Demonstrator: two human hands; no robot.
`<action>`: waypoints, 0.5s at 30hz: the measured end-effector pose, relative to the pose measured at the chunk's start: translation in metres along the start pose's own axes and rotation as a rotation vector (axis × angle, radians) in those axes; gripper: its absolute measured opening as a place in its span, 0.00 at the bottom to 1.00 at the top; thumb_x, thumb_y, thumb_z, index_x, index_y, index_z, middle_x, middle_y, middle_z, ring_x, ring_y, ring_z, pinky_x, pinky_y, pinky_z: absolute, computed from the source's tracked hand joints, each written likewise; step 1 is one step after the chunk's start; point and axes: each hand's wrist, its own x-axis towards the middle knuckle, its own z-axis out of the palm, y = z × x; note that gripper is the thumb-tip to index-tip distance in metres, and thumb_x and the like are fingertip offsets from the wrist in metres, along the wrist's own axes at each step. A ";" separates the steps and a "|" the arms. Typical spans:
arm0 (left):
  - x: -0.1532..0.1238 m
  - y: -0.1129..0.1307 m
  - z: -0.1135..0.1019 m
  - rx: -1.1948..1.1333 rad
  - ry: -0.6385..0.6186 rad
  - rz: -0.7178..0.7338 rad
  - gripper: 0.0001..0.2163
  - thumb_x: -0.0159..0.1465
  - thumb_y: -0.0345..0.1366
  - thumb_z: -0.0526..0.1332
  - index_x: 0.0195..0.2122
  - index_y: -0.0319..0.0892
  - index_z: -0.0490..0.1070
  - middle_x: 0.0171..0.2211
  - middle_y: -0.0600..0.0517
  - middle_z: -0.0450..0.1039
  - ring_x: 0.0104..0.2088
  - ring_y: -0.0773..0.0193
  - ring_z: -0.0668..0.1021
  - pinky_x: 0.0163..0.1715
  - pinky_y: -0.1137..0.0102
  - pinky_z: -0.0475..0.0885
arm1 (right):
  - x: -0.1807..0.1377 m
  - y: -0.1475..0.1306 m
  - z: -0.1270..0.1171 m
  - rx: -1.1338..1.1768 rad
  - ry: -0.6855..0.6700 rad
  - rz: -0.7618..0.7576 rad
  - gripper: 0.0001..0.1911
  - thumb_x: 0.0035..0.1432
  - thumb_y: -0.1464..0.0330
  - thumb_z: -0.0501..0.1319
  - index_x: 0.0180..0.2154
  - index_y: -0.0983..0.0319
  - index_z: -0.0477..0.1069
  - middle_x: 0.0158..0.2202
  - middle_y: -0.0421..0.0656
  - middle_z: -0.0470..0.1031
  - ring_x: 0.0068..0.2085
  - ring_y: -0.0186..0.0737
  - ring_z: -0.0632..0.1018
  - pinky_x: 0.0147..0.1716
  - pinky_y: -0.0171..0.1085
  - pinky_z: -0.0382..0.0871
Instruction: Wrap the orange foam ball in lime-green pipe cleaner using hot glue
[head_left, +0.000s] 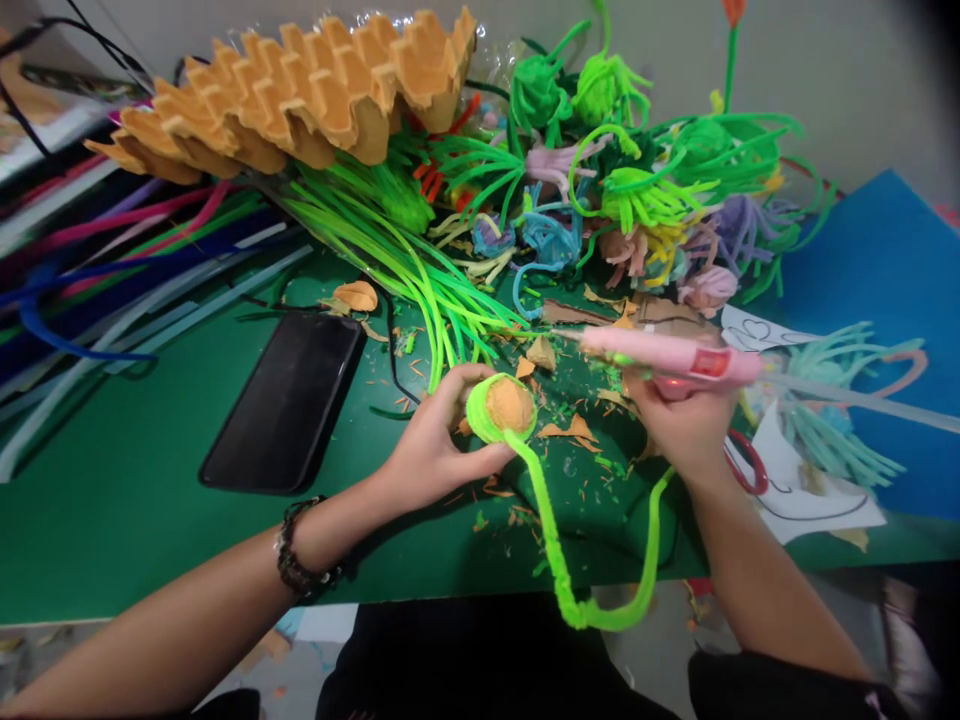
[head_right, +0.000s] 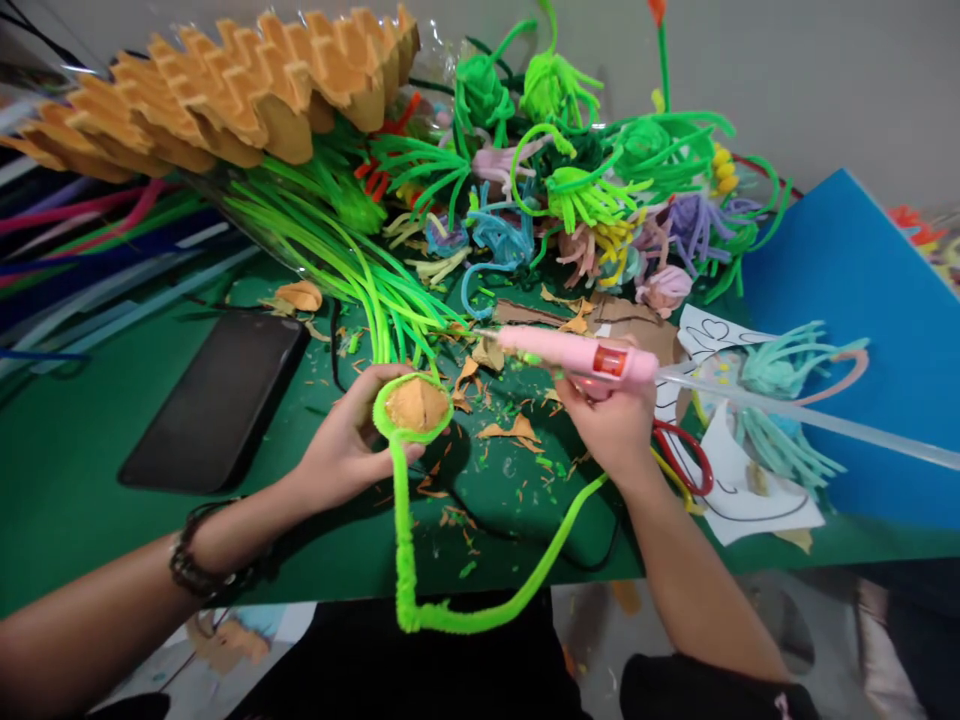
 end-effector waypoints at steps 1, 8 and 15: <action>0.000 0.000 0.000 0.014 -0.001 0.001 0.22 0.52 0.37 0.66 0.46 0.44 0.59 0.38 0.51 0.70 0.37 0.63 0.76 0.35 0.71 0.72 | 0.001 0.003 0.002 -0.035 -0.046 0.048 0.09 0.54 0.59 0.60 0.29 0.58 0.67 0.30 0.45 0.73 0.36 0.48 0.77 0.39 0.47 0.72; -0.002 -0.003 -0.002 0.041 -0.007 0.013 0.23 0.54 0.39 0.63 0.50 0.44 0.58 0.45 0.46 0.69 0.44 0.56 0.75 0.42 0.64 0.71 | 0.009 0.021 0.011 -0.221 -0.329 0.157 0.20 0.58 0.58 0.53 0.42 0.66 0.70 0.40 0.55 0.75 0.42 0.55 0.76 0.41 0.48 0.70; -0.004 -0.005 -0.004 0.026 0.020 0.077 0.24 0.55 0.38 0.63 0.51 0.44 0.59 0.47 0.46 0.69 0.45 0.55 0.74 0.47 0.59 0.70 | 0.019 0.024 -0.007 -0.238 -0.461 0.206 0.16 0.57 0.60 0.54 0.39 0.64 0.72 0.36 0.52 0.77 0.37 0.50 0.77 0.32 0.40 0.68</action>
